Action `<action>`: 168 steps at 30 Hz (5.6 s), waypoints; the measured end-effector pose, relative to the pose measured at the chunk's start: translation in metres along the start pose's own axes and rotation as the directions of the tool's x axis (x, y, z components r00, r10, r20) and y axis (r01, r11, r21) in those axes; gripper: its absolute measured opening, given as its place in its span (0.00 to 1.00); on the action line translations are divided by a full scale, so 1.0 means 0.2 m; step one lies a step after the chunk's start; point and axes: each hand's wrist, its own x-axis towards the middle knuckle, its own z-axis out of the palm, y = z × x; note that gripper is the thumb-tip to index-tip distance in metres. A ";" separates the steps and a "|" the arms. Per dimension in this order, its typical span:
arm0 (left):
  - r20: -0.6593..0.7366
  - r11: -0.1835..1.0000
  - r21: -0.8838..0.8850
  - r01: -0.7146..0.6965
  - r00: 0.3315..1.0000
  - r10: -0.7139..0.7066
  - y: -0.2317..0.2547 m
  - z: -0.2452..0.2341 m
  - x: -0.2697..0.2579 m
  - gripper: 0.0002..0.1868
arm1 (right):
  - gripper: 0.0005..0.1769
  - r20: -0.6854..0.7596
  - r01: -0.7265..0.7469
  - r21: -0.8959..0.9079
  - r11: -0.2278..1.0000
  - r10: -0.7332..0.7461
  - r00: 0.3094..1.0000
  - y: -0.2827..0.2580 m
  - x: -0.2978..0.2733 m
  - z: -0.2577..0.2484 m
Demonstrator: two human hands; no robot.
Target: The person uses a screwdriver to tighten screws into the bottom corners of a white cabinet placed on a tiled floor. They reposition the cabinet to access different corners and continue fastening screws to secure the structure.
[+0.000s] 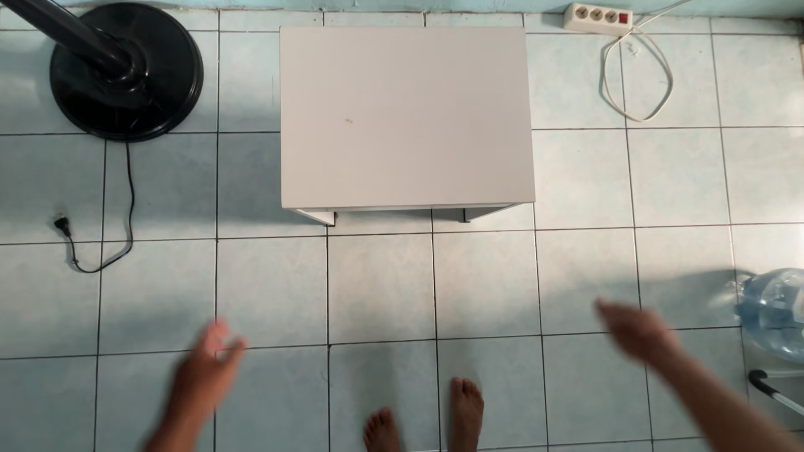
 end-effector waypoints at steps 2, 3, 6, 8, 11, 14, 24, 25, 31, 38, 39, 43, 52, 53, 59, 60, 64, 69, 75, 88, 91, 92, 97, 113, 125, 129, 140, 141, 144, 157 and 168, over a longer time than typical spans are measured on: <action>-0.056 0.994 0.030 -0.103 0.993 0.105 0.23 -0.25 0.08 0.40 | 0.23 0.028 -0.095 -0.232 0.968 0.104 0.994 0.10 0.08 -0.30; -0.066 0.987 0.031 -0.157 0.985 0.159 0.35 -0.38 0.10 0.40 | 0.23 0.038 -0.096 -0.385 0.918 0.119 0.992 0.09 0.11 -0.46; -0.074 0.936 0.172 -0.306 0.944 0.322 0.76 -0.63 0.16 0.40 | 0.21 -0.035 -0.135 -0.602 0.787 0.143 0.989 -0.06 0.20 -0.95; -0.052 0.918 0.212 -0.336 0.934 0.354 1.02 -0.73 0.18 0.39 | 0.27 -0.200 -0.423 0.071 0.903 0.428 0.881 -0.24 0.26 -1.26; -0.061 0.861 0.240 -0.449 0.878 0.475 1.39 -0.83 0.18 0.39 | 0.30 -0.278 -0.335 0.105 0.936 0.351 0.894 -0.54 0.32 -1.63; -0.076 0.750 0.287 -0.596 0.766 0.638 1.68 -0.85 0.14 0.38 | 0.29 -0.290 -0.260 0.013 0.966 0.252 0.923 -0.84 0.37 -1.87; -0.016 0.682 0.255 -0.686 0.702 0.712 1.97 -0.76 -0.01 0.41 | 0.24 -0.350 0.042 -0.109 0.993 -0.078 0.933 -1.31 0.37 -2.04; 0.002 0.692 0.262 -0.673 0.717 0.697 1.95 -0.74 -0.01 0.42 | 0.23 -0.344 0.055 -0.116 0.992 -0.093 0.934 -1.30 0.36 -2.03; 0.039 0.785 0.163 -0.597 0.799 0.600 1.82 -0.54 0.12 0.43 | 0.18 -0.254 0.011 -0.161 0.987 -0.052 0.966 -1.21 0.45 -1.88; 0.117 0.884 0.248 -0.395 0.918 0.378 1.56 -0.25 0.22 0.34 | 0.40 -0.107 -0.084 -0.130 0.988 0.070 0.992 -1.08 0.60 -1.60; 0.126 0.889 0.266 -0.374 0.927 0.352 1.54 -0.21 0.22 0.34 | 0.44 -0.093 -0.102 -0.143 0.984 0.089 0.992 -1.06 0.62 -1.57; 0.059 0.870 0.271 -0.412 0.909 0.412 1.51 -0.14 0.23 0.34 | 0.63 -0.042 -0.080 -0.156 0.984 0.074 0.996 -0.99 0.66 -1.49; -0.084 0.814 0.441 -0.377 0.886 0.456 1.50 -0.13 0.28 0.36 | 0.64 -0.068 -0.088 -0.121 0.989 0.080 0.994 -0.96 0.69 -1.38; -0.091 0.859 0.361 -0.364 0.903 0.421 1.50 -0.12 0.29 0.38 | 0.62 -0.099 -0.094 -0.067 0.993 0.087 0.991 -0.95 0.69 -1.37; -0.146 0.961 0.016 -0.278 0.950 0.277 1.48 -0.10 0.38 0.56 | 0.54 -0.278 -0.174 0.260 0.950 0.246 0.929 -0.89 0.76 -1.25; -0.141 0.973 -0.039 -0.227 0.965 0.219 1.47 -0.11 0.39 0.61 | 0.50 -0.301 -0.174 0.317 0.932 0.273 0.914 -0.89 0.78 -1.22; -0.059 0.990 -0.111 -0.088 0.995 0.082 1.47 -0.12 0.44 0.51 | 0.38 -0.192 -0.256 0.540 0.802 0.414 0.890 -0.88 0.82 -1.12; -0.012 0.991 -0.118 -0.062 0.998 0.061 1.47 -0.15 0.47 0.53 | 0.39 -0.210 -0.165 0.748 0.642 0.465 0.860 -0.89 0.83 -1.05; 0.204 0.967 -0.251 -0.037 0.975 0.090 1.49 -0.25 0.54 0.42 | 0.43 -0.081 -0.262 0.776 0.574 0.503 0.861 -0.86 0.84 -1.02; 0.008 0.844 -0.532 0.060 0.998 -0.066 1.52 0.08 0.14 0.46 | 0.37 -0.107 -0.350 0.628 0.695 0.522 0.846 -0.58 0.88 -1.15; -0.066 0.820 -0.572 0.006 0.996 -0.053 1.58 0.18 0.00 0.52 | 0.37 -0.037 -0.458 0.498 0.736 0.546 0.837 -0.47 0.91 -1.24; -0.114 0.818 -0.574 -0.046 0.993 -0.024 1.60 0.21 -0.04 0.54 | 0.38 -0.063 -0.435 0.489 0.757 0.527 0.847 -0.44 0.92 -1.27; 0.007 0.791 -0.605 0.092 0.994 -0.110 1.72 0.34 -0.21 0.59 | 0.37 -0.119 -0.454 0.422 0.785 0.544 0.830 -0.32 0.97 -1.33; -0.397 0.815 -0.276 -0.510 0.832 0.386 1.54 0.25 0.20 0.55 | 0.21 0.183 0.093 0.939 -0.330 0.710 0.680 -1.18 0.61 -0.68; -0.186 0.821 0.015 -0.570 0.806 0.562 1.71 -0.17 0.87 0.32 | 0.28 0.434 0.092 0.659 -0.747 0.477 0.764 -1.59 0.56 -0.66; -0.276 0.843 -0.043 -0.536 0.817 0.505 1.67 -0.14 0.81 0.32 | 0.26 0.445 0.017 0.704 -0.710 0.459 0.769 -1.50 0.56 -0.68; -0.374 0.960 -0.145 -0.241 0.911 0.172 1.29 -0.14 0.48 0.33 | 0.20 0.261 -0.083 0.891 -0.447 0.352 0.899 -1.33 0.85 -0.90; -0.387 0.968 -0.138 -0.210 0.911 0.143 1.26 -0.12 0.43 0.33 | 0.21 0.248 -0.100 0.925 -0.367 0.381 0.891 -1.32 0.87 -0.94; -0.351 0.983 -0.163 -0.082 0.936 0.020 1.18 -0.07 0.28 0.33 | 0.24 0.218 -0.174 0.976 -0.134 0.474 0.853 -1.31 0.93 -1.05; 0.274 0.633 -0.728 0.264 0.958 -0.084 0.89 0.23 0.07 0.31 | 0.11 0.393 -0.358 0.919 -0.164 0.431 0.812 -1.16 0.85 -0.53; 0.205 0.389 -0.908 0.157 0.975 0.085 0.77 0.39 0.14 0.22 | 0.10 0.358 -0.249 0.906 -0.343 0.303 0.883 -1.02 0.78 -0.12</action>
